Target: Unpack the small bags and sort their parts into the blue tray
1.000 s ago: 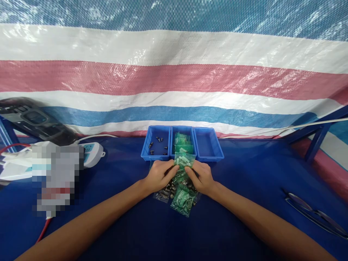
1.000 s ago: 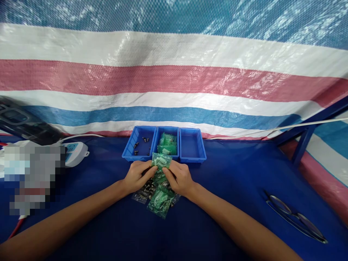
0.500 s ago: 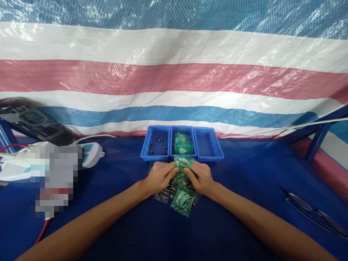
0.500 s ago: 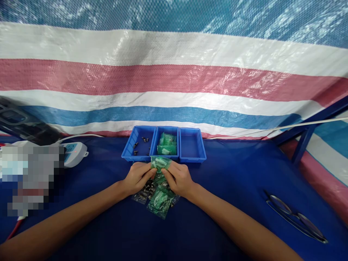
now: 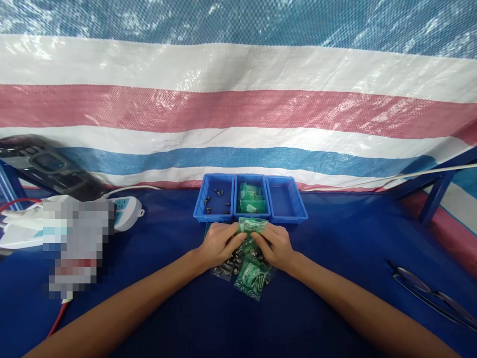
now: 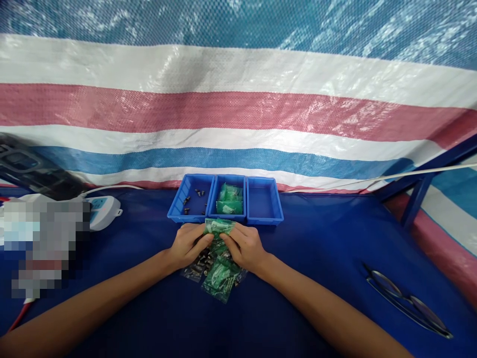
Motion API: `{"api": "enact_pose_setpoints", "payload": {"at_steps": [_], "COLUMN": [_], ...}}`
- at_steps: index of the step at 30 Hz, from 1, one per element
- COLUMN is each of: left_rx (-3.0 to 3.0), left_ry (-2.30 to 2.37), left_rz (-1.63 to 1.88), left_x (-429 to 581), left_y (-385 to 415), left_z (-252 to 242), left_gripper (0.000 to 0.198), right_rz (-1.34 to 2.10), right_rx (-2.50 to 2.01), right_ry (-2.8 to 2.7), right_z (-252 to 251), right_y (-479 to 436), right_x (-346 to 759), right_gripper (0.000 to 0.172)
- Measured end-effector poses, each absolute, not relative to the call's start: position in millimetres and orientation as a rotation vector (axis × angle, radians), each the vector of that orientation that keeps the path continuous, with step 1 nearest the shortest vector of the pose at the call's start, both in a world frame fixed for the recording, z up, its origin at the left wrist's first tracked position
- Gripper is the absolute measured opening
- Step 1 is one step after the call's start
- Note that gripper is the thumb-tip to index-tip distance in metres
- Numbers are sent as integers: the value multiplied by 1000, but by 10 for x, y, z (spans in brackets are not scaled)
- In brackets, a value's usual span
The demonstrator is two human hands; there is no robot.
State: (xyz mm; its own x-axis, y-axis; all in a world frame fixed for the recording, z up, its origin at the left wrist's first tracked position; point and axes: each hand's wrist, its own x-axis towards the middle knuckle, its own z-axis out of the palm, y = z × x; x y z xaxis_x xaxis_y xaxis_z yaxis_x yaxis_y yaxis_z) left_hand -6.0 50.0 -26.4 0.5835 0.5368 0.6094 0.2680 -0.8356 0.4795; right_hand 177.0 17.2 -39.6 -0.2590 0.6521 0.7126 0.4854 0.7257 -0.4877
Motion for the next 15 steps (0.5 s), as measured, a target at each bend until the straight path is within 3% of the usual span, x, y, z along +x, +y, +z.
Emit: {"api": "enact_pose_setpoints", "payload": {"at_steps": [9, 15], "left_rx": [2476, 2487], "left_ry": [703, 623], "left_rz": [1166, 1149], "left_x": [-59, -65], "left_y": [489, 494], "left_z": [-259, -246], "left_gripper": [9, 18], "right_rz": [225, 276], "right_rx": [-922, -892], "right_ry": [-1950, -1872], "right_z": [-383, -334], "right_y": [166, 145], "right_x": [1743, 1753], "right_gripper": [21, 14]}}
